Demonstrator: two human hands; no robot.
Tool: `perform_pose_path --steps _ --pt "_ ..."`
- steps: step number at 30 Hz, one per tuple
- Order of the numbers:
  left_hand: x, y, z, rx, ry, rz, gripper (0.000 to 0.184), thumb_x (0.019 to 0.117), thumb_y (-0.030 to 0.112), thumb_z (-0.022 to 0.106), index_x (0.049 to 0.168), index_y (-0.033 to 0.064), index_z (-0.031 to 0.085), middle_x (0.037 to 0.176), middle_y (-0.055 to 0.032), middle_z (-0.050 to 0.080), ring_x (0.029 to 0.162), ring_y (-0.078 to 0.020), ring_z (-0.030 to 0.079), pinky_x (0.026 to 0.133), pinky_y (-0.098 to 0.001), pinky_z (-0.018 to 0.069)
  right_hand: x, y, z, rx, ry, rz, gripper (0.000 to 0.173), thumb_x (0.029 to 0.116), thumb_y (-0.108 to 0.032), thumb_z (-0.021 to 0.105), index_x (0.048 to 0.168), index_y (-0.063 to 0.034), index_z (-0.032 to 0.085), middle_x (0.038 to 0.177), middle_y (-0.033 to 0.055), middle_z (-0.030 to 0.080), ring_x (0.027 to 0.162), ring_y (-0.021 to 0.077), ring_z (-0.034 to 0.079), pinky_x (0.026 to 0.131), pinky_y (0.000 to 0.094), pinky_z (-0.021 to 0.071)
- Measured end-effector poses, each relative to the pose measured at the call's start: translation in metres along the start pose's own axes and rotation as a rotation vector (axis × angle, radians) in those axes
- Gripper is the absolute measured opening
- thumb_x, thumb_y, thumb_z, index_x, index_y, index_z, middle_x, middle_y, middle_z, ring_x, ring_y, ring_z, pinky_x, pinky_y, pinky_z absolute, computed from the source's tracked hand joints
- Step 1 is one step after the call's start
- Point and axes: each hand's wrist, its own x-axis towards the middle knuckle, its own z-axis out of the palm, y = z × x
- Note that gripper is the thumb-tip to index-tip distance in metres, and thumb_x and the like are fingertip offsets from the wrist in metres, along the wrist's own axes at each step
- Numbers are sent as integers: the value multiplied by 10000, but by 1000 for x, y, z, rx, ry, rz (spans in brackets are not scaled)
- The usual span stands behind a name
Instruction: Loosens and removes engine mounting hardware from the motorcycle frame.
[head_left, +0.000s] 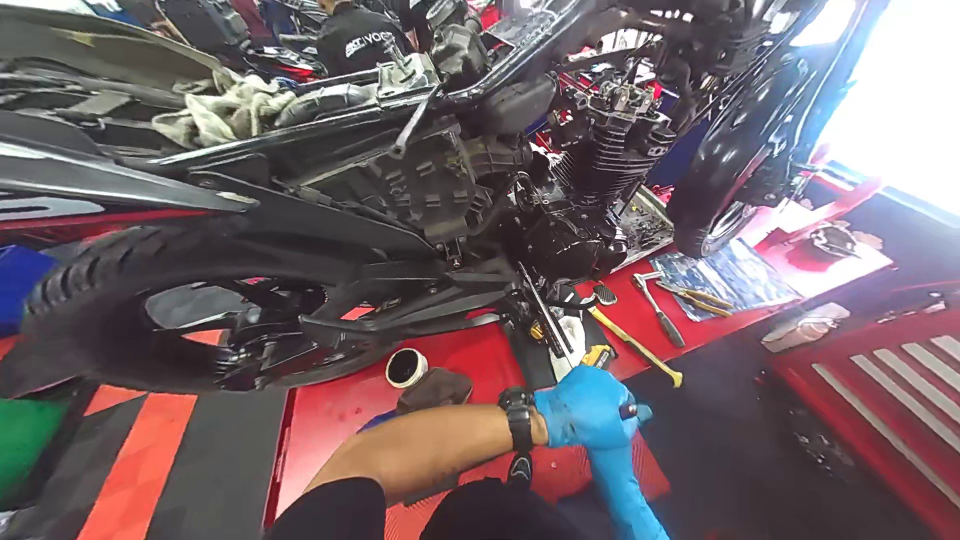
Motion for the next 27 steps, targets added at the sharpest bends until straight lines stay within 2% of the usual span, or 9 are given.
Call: perform_pose_path --steps 1,4,11,14,15,17,19,23,27 --pt "-5 -2 4 -21 109 122 412 1063 351 485 996 33 738 926 -146 721 949 -313 697 856 -527 540 3 -11 -6 -84 12 -20 451 817 -23 739 1189 180 584 1096 175 697 1061 81 640 974 239 502" --pt "-11 -5 15 -55 300 374 387 1068 322 498 1223 42 715 1121 -138 737 1127 -297 672 1037 -476 491 8 -15 -23 -171 -6 -160 482 790 -83 778 1145 186 593 1046 156 709 1028 42 653 964 216 508" --pt "-5 -19 11 -58 440 526 411 1036 325 570 1291 21 677 1228 -147 714 1215 -298 642 1101 -458 458 34 -17 -30 -245 -61 -352 530 788 -212 806 1134 141 613 1056 116 713 1043 45 657 986 234 509" --pt "-5 -33 24 11 631 628 546 942 367 696 1332 -11 638 1298 -177 679 1265 -318 617 1123 -459 457 46 -39 -35 -563 -159 -430 455 834 -295 747 1028 114 702 999 229 736 975 311 720 922 518 545" --pt "-5 -36 27 4 663 631 556 952 390 683 1334 -11 639 1308 -181 674 1270 -321 615 1122 -464 457 47 -41 -35 -575 -192 -434 462 834 -284 744 1034 129 698 1014 253 732 993 340 715 931 537 533" --pt "-6 -25 23 -88 608 545 428 990 344 645 1262 18 694 1209 -155 718 1185 -296 660 1075 -473 487 34 -35 -33 -378 -199 -314 542 852 -183 764 1208 181 579 1160 210 681 1138 178 637 1040 337 488" --pt "-6 -9 10 -139 468 438 334 1039 274 549 1093 17 754 1039 -154 755 1027 -303 710 960 -507 532 19 -27 -23 -116 -121 -163 557 819 -36 763 1272 160 505 1145 101 672 1095 18 622 996 213 507" --pt "-2 -5 1 -71 349 386 360 1055 244 480 939 14 732 882 -160 726 897 -325 709 815 -531 547 26 -8 -9 14 -54 -156 510 825 -75 796 1213 147 551 1085 128 698 1045 73 660 964 294 552" --pt "-4 -4 -7 -41 281 369 328 1040 232 525 922 2 727 848 -169 714 856 -334 706 777 -551 548 20 -22 0 133 54 -219 552 792 -43 774 1231 146 497 1092 41 667 1053 -27 624 975 190 519"
